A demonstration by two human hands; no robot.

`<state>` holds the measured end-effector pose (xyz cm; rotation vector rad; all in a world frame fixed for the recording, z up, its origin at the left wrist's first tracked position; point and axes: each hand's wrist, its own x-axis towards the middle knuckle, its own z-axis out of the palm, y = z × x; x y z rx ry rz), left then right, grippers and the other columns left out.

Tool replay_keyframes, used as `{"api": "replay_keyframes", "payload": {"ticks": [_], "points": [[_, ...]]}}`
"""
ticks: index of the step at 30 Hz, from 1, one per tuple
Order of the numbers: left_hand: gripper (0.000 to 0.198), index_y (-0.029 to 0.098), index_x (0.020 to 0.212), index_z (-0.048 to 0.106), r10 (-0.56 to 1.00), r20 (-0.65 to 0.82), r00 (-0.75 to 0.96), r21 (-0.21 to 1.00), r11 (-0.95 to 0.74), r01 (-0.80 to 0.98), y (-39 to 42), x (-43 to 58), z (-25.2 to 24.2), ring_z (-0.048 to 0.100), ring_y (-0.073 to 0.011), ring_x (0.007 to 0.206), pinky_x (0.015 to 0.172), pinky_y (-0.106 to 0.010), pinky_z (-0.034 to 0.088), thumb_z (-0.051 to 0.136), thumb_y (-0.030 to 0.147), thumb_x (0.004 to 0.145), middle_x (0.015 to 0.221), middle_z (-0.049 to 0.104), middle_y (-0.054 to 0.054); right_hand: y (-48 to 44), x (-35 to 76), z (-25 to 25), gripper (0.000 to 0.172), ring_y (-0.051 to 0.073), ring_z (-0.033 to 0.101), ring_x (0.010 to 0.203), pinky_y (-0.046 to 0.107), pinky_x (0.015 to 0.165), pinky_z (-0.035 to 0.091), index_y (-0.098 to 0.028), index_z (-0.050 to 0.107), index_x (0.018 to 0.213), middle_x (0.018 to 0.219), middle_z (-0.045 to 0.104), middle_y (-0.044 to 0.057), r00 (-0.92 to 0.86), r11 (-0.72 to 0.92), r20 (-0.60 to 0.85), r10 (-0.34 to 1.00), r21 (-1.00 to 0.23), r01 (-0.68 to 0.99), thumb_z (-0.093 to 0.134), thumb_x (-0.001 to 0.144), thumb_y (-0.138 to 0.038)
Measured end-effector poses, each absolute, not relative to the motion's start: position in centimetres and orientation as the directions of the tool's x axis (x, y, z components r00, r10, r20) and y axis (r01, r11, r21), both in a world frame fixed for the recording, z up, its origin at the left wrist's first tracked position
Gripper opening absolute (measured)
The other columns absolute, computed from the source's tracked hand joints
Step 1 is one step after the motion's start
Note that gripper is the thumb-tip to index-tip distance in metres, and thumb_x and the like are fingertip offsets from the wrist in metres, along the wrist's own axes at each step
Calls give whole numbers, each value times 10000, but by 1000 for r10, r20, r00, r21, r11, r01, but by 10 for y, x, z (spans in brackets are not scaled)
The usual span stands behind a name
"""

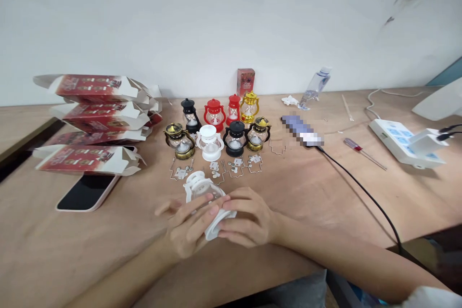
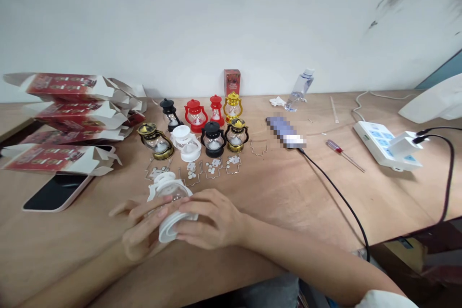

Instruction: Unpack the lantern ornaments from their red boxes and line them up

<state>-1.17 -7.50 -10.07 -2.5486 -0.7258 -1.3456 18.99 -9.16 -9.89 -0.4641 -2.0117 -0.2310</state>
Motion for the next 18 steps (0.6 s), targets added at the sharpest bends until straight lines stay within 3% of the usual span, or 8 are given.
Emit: {"api": "replay_keyframes", "payload": {"ticks": [5,11,14,18], "points": [[428,327,1209,526,291,823,487,74,-906,416,-73,-10,-99,664,-165,927,807,-274,494,624,209,809,995,733,46,-88,195,-95,170,163,614,969,284,790,568,-216,614,942,1022,624,82,-345,905,905,250,-92,415,659,778,-219],[429,327,1264,512,417,754,507,202,-882,425,-75,-14,-114,656,-182,995,852,-310,532,570,222,853,1116,697,15,-87,193,-90,20,135,624,786,256,671,562,-210,606,831,890,643,55,-275,891,923,268,-129,435,613,821,-226],[468,324,1251,525,374,760,532,130,-889,439,-77,-13,-108,660,-192,982,812,-311,540,611,177,815,1136,687,14,-87,194,-91,72,150,618,783,276,647,545,-191,591,830,890,647,68,-304,892,906,296,-148,428,631,804,-245],[510,345,1189,573,304,813,496,50,-886,461,-79,-7,-85,674,-145,864,760,-242,510,673,108,748,1108,696,71,-87,195,-93,62,148,615,767,289,639,526,-192,572,836,922,644,78,-307,874,887,346,-185,449,588,827,-251]]}}
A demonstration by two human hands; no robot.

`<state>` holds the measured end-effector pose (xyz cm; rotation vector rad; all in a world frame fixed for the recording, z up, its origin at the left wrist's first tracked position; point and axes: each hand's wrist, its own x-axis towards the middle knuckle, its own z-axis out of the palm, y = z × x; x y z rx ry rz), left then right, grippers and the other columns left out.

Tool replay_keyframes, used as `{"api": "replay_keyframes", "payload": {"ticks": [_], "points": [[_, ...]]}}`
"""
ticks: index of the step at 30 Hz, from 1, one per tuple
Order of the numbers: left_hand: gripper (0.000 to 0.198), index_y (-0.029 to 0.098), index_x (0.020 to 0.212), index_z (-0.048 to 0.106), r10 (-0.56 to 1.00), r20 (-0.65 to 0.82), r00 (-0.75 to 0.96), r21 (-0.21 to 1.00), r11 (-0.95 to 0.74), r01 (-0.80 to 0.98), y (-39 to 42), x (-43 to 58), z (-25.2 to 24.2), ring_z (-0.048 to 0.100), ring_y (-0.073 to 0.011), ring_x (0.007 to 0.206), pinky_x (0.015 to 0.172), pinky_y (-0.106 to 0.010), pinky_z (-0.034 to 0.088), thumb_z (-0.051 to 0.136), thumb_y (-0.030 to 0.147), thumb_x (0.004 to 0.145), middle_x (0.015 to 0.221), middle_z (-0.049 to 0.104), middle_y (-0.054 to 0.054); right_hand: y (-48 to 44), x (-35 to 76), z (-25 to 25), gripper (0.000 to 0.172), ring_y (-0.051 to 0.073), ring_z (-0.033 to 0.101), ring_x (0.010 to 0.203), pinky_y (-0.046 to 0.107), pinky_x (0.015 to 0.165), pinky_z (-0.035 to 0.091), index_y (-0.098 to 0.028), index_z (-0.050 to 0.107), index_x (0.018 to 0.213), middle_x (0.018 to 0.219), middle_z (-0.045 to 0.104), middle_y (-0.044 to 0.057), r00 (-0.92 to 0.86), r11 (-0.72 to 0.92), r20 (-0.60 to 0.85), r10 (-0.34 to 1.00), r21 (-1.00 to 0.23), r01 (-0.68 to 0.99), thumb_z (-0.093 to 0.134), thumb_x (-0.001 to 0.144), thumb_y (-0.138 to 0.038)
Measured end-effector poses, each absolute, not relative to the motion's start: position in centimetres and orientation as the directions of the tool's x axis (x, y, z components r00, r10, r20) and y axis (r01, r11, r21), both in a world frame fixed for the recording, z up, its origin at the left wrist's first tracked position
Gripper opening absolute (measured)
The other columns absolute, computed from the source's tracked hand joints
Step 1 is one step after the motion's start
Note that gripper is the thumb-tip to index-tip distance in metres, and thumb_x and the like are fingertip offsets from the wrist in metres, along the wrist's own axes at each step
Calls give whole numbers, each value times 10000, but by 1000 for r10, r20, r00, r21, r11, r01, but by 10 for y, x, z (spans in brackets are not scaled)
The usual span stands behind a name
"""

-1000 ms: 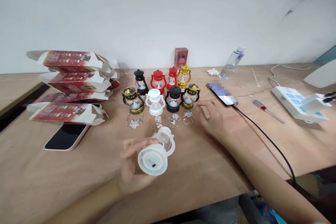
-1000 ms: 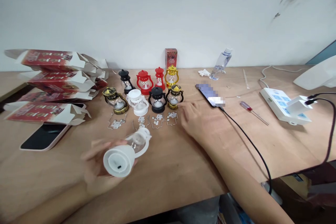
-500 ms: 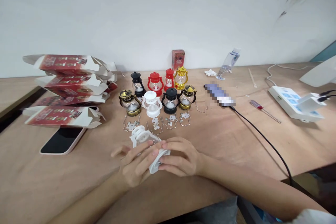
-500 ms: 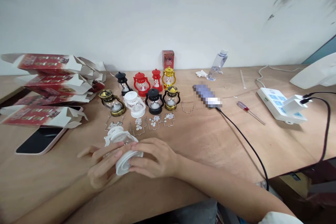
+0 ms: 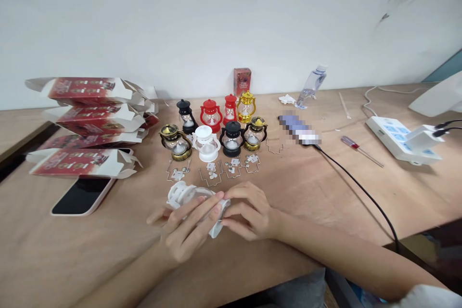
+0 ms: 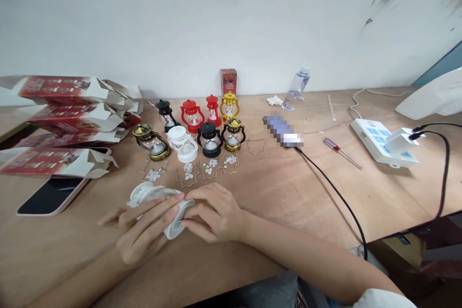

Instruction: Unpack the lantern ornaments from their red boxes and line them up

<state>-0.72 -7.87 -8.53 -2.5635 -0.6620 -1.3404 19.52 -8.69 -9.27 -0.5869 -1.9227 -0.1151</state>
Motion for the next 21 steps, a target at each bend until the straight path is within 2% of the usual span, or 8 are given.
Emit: {"api": "replay_keyframes", "payload": {"ticks": [3,8,13,17,21], "points": [[483,331,1190,588,298,807,510,31,-884,467,-79,-5,-76,663,-137,851,771,-228,475,670,122,762,1088,705,71,-87,195,-92,61,149,612,771,290,636,511,-180,571,845,950,638,92,-307,870,878,366,-206,448,566,837,-241],[378,215,1167,619,229,817,530,-66,-875,479,-78,-4,-79,603,-158,939,888,-241,425,610,92,809,1060,718,5,-87,194,-89,103,144,594,755,286,635,484,-164,580,845,962,626,103,-306,878,875,374,-228,420,558,852,-265],[240,148,1063,651,181,804,566,-171,-842,512,-80,1,-78,578,-179,932,836,-290,448,539,70,866,1010,728,-39,-88,194,-85,68,137,579,747,281,629,474,-163,574,838,938,616,93,-305,864,866,397,-241,442,554,868,-221],[238,140,1057,640,206,788,580,-186,-819,543,-79,4,-74,580,-182,912,823,-302,465,532,52,864,971,732,-56,-90,194,-83,32,155,562,804,312,696,500,-162,572,843,953,579,98,-320,843,833,451,-281,459,558,858,-186],[251,134,1073,627,227,764,603,-187,-818,544,-77,3,-77,580,-192,934,826,-312,485,497,53,873,1016,718,-85,-91,195,-83,23,180,546,880,342,741,504,-168,560,853,955,545,99,-325,812,797,510,-321,486,538,858,-173]]}}
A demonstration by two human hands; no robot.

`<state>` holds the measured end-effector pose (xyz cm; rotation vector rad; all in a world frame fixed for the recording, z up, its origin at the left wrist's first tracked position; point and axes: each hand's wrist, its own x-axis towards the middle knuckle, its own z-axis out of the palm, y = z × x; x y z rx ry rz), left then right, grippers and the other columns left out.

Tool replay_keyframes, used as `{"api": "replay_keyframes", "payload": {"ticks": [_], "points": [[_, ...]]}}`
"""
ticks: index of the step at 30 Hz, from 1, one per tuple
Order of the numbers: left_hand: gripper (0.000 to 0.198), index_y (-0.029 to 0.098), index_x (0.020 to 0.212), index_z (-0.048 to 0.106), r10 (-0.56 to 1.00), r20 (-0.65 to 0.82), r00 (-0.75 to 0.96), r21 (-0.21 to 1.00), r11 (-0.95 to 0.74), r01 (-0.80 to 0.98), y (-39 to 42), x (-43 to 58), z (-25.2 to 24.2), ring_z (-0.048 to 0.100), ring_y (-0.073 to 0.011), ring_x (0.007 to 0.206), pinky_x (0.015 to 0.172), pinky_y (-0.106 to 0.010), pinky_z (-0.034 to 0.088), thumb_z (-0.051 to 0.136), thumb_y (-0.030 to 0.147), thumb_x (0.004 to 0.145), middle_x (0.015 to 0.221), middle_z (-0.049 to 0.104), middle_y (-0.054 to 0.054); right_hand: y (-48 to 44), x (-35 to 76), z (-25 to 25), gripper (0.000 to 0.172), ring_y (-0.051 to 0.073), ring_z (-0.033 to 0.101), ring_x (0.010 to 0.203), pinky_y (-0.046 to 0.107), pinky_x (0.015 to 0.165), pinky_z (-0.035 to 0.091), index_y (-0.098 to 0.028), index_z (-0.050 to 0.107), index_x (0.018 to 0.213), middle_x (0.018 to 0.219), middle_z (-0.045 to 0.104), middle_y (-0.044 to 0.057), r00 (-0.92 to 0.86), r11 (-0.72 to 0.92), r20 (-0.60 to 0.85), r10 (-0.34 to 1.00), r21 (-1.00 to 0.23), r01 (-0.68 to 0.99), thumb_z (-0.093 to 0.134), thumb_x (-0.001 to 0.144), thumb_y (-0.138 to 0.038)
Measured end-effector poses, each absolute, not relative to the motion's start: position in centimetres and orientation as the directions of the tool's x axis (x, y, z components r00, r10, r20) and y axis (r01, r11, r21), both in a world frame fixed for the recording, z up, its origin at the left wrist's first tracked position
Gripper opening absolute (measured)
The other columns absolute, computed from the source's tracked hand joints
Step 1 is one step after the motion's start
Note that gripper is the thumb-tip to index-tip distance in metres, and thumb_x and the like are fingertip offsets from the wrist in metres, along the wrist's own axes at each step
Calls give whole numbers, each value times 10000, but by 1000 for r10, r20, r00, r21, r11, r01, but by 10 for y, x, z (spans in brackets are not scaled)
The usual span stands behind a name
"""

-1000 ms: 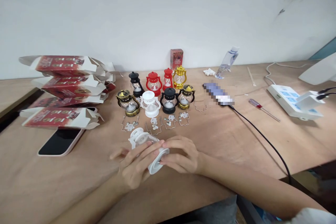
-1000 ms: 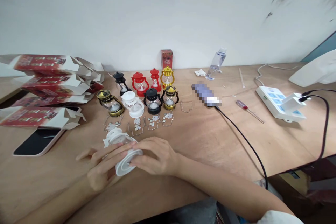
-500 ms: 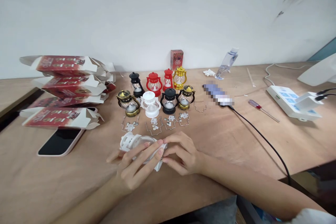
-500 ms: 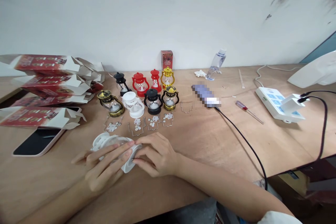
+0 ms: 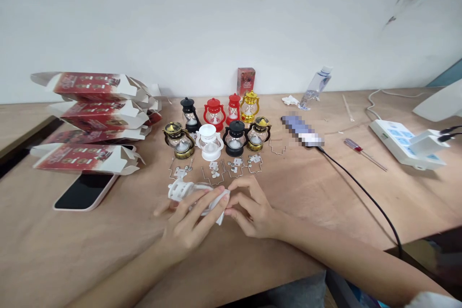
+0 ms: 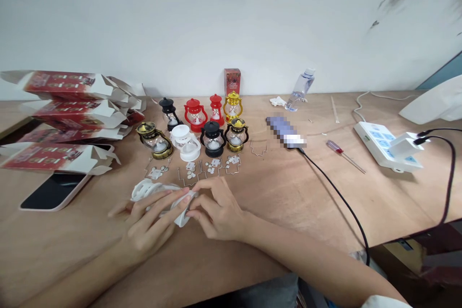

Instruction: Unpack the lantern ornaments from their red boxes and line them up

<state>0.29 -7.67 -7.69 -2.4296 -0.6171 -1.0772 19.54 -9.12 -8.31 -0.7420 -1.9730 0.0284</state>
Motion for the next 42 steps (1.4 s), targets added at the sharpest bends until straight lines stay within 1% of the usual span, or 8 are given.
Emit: {"api": "replay_keyframes", "payload": {"ticks": [9,16,20,25,28,30,37,42], "points": [[326,136,1159,598,282,743,607,-151,-813,562,-75,2,-82,579,-201,975,870,-330,468,509,44,859,1072,701,-80,-91,195,-82,53,182,528,907,349,767,478,-172,518,875,960,531,92,-354,793,749,560,-361,491,517,834,-138],[439,167,1238,549,294,769,567,-136,-792,596,-70,0,-77,587,-180,953,885,-309,463,498,9,831,1061,707,-49,-86,201,-82,89,176,526,828,336,713,454,-181,479,840,883,526,81,-392,790,785,479,-191,583,456,797,-107],[463,183,1232,546,348,784,513,-85,-759,646,-65,-3,-74,577,-193,915,862,-320,467,535,10,803,1034,710,-50,-75,215,-82,87,187,542,839,335,718,459,-197,487,860,892,542,82,-317,706,797,513,-182,685,480,822,-119],[413,162,1162,556,429,775,464,26,-755,655,-61,-3,-74,557,-235,960,841,-361,467,588,37,770,1025,690,-76,-38,261,-90,73,220,554,890,389,816,433,-203,516,815,899,601,86,74,354,736,673,-408,841,473,867,-229],[406,163,1156,547,432,779,454,45,-761,648,-61,-2,-74,555,-256,996,839,-384,463,595,51,769,1016,680,-84,-13,296,-98,145,232,562,863,397,817,425,-199,541,776,858,630,82,353,76,532,770,-626,776,482,842,-314],[405,170,1152,546,434,782,447,43,-753,656,-61,-1,-74,560,-259,995,829,-391,454,593,51,768,1008,679,-83,-3,314,-102,162,227,577,817,393,787,434,-184,554,753,864,648,93,431,-20,412,803,-704,710,493,811,-323],[371,222,1147,561,476,779,408,76,-718,692,-65,0,-76,593,-240,957,797,-395,372,572,97,798,972,688,-53,3,320,-103,151,182,615,825,333,783,455,-187,569,680,890,690,61,178,122,326,928,-720,683,535,758,-311],[389,248,1141,573,459,787,412,77,-736,673,-64,0,-78,597,-249,990,783,-393,355,592,91,785,1018,675,-64,1,318,-103,158,176,612,843,335,801,459,-199,532,662,880,682,54,40,214,320,946,-716,664,527,775,-309]]}}
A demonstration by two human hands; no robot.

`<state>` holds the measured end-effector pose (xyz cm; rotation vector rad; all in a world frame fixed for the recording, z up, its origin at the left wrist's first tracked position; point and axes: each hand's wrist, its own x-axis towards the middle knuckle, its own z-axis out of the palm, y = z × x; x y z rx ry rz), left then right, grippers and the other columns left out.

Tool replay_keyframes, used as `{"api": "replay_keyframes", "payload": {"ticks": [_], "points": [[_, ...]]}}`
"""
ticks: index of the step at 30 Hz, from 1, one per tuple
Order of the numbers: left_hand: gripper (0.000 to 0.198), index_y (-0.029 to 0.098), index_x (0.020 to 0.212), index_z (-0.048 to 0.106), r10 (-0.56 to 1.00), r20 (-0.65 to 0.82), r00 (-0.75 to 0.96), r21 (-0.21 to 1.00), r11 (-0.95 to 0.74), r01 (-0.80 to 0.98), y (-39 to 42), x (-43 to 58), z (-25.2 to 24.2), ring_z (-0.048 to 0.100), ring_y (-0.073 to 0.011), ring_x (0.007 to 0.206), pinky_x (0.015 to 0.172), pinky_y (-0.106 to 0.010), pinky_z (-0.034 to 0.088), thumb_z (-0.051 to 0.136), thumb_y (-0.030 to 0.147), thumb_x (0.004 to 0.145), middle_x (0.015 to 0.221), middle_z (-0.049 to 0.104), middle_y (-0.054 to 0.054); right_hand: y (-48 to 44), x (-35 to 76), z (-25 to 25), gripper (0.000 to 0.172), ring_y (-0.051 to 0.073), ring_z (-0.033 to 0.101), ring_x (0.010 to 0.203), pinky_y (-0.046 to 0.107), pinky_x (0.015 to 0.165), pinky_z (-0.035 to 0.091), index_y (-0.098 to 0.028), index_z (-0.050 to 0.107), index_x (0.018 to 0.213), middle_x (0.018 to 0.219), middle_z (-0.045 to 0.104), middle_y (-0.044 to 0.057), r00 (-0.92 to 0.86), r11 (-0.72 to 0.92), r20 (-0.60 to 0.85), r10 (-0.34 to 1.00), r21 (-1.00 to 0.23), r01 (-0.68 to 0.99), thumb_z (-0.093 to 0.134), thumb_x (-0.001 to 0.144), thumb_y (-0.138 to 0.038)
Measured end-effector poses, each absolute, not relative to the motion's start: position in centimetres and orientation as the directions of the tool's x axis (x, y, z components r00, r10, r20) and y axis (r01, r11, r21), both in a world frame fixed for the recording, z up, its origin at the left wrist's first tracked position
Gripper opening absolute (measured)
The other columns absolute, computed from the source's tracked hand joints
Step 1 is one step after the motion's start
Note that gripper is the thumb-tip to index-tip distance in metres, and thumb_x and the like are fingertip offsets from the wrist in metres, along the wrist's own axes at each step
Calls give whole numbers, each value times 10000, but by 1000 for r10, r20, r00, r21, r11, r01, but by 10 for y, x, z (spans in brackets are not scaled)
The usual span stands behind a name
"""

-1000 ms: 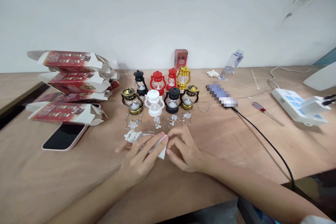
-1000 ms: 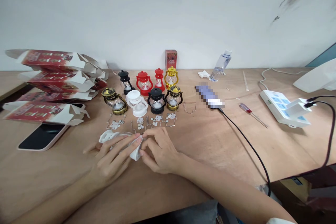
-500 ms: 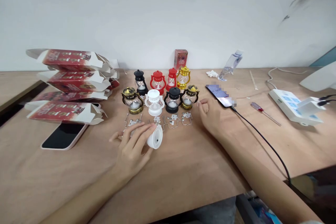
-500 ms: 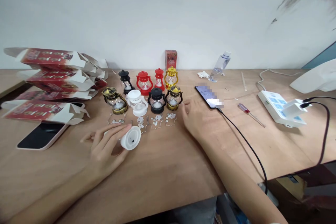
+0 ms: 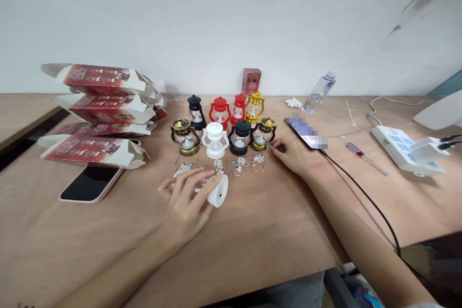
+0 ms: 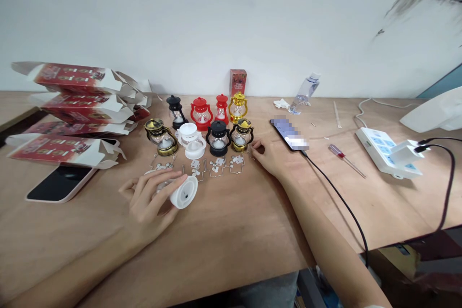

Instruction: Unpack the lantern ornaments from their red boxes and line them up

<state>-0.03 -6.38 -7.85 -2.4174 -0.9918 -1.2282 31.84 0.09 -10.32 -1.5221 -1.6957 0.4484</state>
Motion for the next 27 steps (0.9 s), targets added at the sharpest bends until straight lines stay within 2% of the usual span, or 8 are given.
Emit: {"api": "replay_keyframes", "payload": {"ticks": [4,7,9,13,16,18,21,27], "points": [[385,272,1141,572,462,780,423,70,-735,674,-64,-1,-79,586,-266,1045,808,-403,343,600,109,793,1075,649,-77,-2,318,-102,74,202,592,892,370,822,455,-198,541,799,920,650,60,58,262,429,901,-648,715,559,743,-242],[340,266,1121,578,450,788,420,59,-735,676,-65,-1,-77,614,-246,983,813,-406,304,599,144,804,1043,663,-70,-13,304,-96,83,223,588,933,394,832,457,-203,544,859,914,624,65,100,374,652,751,-546,750,557,778,-214],[322,263,1115,583,433,792,429,40,-740,672,-66,-1,-75,617,-233,943,795,-395,286,598,166,808,1010,674,-62,-26,286,-90,52,214,599,891,384,807,465,-208,547,863,866,616,55,81,483,765,639,-481,732,552,813,-196],[332,275,1106,592,421,790,445,15,-739,673,-69,-1,-74,588,-221,891,762,-375,279,613,162,795,961,687,-41,-58,241,-85,127,181,601,778,348,706,464,-223,569,884,795,627,27,-150,691,843,516,-307,654,596,802,-129],[319,265,1103,595,414,796,441,19,-746,665,-69,0,-74,579,-215,859,756,-376,274,625,175,798,939,694,-37,-75,211,-85,121,159,588,704,336,652,453,-237,593,882,755,642,7,-295,810,855,427,-217,545,626,798,-157],[303,264,1094,600,412,803,431,28,-747,664,-69,0,-75,577,-211,856,758,-376,277,630,183,804,932,695,-33,-81,199,-85,109,149,580,689,323,633,448,-236,606,894,749,655,5,-308,824,850,428,-227,519,618,812,-166],[327,270,1104,603,408,803,435,26,-753,657,-68,0,-77,566,-213,873,767,-372,307,644,168,796,931,691,-34,-83,193,-84,79,145,569,685,308,620,449,-215,623,886,735,661,17,-257,786,824,504,-315,532,618,826,-165],[406,270,1141,604,360,806,470,-23,-775,632,-67,-2,-79,550,-232,931,791,-374,384,685,146,763,949,677,-48,-88,190,-81,66,138,595,700,289,633,495,-207,656,847,757,650,27,-152,663,673,724,-618,423,594,857,-227]]}}
